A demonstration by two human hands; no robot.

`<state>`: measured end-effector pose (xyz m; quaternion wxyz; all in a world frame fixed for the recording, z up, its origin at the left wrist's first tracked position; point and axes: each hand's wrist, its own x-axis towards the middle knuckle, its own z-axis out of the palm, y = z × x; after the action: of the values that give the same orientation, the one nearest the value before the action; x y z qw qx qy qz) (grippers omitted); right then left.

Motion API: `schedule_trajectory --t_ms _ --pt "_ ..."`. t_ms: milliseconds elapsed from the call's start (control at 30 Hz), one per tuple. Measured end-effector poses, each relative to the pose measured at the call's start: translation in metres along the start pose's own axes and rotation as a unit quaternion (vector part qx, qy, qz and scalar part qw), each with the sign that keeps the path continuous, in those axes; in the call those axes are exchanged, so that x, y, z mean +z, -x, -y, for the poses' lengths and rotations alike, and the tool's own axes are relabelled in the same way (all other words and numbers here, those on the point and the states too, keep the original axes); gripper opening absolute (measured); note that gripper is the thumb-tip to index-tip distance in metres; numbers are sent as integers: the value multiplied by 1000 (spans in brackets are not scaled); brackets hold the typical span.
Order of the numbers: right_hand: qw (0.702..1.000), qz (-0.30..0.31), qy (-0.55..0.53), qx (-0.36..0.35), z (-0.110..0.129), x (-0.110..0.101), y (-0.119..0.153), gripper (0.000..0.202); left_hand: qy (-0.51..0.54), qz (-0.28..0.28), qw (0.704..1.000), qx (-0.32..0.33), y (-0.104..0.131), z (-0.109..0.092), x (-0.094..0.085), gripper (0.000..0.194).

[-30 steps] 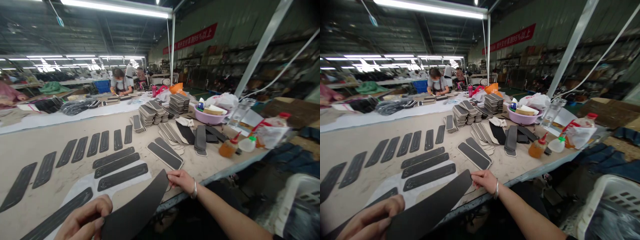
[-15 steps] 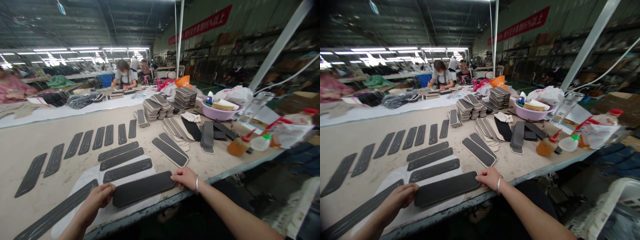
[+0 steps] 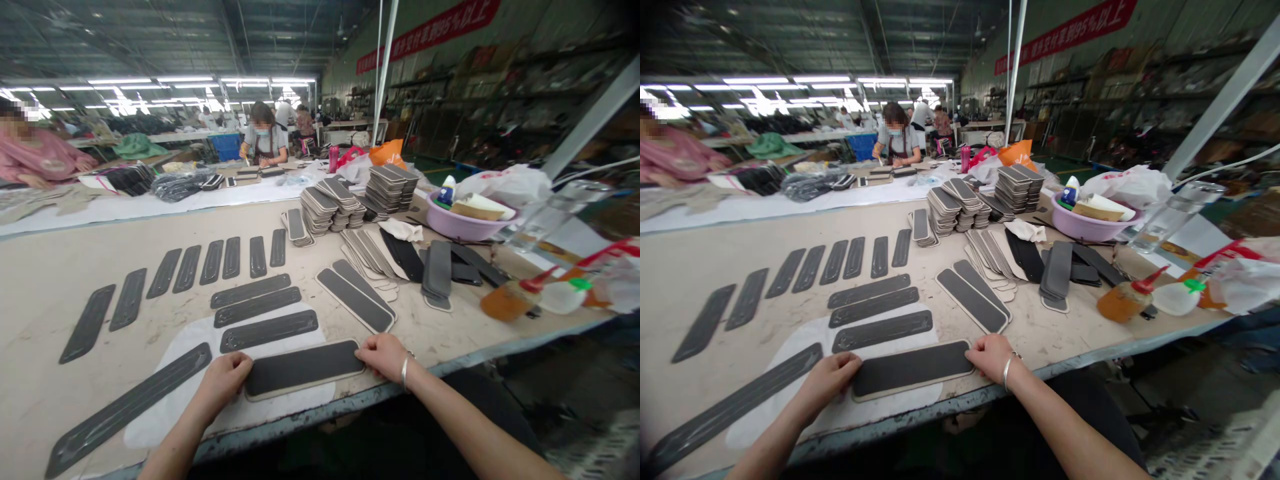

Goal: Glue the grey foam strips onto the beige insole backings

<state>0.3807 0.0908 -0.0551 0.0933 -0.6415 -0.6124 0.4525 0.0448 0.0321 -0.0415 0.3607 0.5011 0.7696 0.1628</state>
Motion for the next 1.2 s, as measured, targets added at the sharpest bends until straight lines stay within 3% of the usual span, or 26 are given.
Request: schedule_trajectory --t_ms 300,800,1200 --pt "998 14 53 -26 2 -3 0 29 123 36 992 -7 7 1 -3 24" --pt "992 5 118 -37 6 -4 1 32 38 -25 999 28 11 2 6 12" --pt "991 -24 125 -35 1 3 -4 28 -122 -66 987 85 9 10 13 11"
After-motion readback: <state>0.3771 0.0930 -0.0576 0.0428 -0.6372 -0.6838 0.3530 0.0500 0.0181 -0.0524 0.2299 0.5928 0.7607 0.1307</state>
